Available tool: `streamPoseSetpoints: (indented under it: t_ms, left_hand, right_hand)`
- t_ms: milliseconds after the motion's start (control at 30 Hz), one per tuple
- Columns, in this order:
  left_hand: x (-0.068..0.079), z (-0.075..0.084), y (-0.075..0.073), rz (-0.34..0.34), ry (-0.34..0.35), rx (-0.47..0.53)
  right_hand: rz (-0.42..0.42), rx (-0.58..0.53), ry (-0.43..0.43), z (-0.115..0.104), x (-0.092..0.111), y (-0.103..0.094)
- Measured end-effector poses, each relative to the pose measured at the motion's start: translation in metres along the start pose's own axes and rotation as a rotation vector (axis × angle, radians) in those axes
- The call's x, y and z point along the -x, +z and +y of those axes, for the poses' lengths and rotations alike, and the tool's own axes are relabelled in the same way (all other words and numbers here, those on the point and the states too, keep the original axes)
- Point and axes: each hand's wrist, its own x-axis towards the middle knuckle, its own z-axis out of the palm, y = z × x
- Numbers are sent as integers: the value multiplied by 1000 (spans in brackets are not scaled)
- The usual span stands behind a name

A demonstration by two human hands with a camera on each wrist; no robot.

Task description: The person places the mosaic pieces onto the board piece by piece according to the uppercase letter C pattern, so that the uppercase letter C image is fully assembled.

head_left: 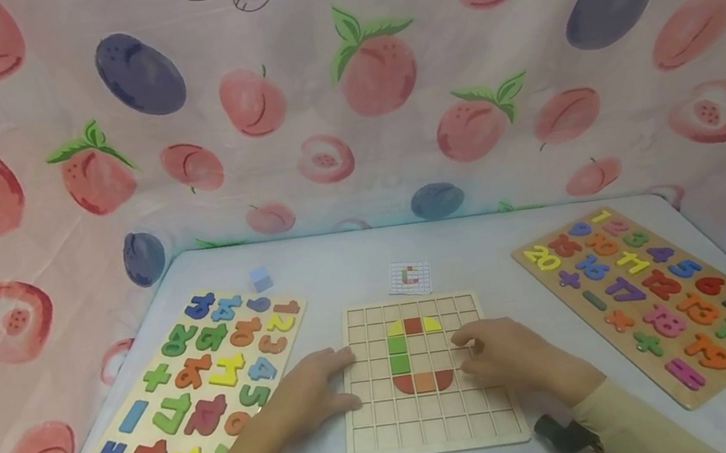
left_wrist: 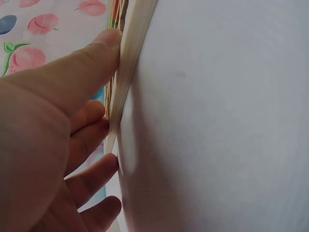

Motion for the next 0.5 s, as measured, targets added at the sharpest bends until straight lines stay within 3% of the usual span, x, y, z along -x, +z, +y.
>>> streamPoseSetpoints:
  t_ms: [233,500]
  left_hand:
    - [0,0,3,2,-18,-6]
    - [-1,0,3,5,-10,-11]
  right_hand:
    - [37,-16,-40,6,5,-6]
    - [34,-30,-8,9,5,-9]
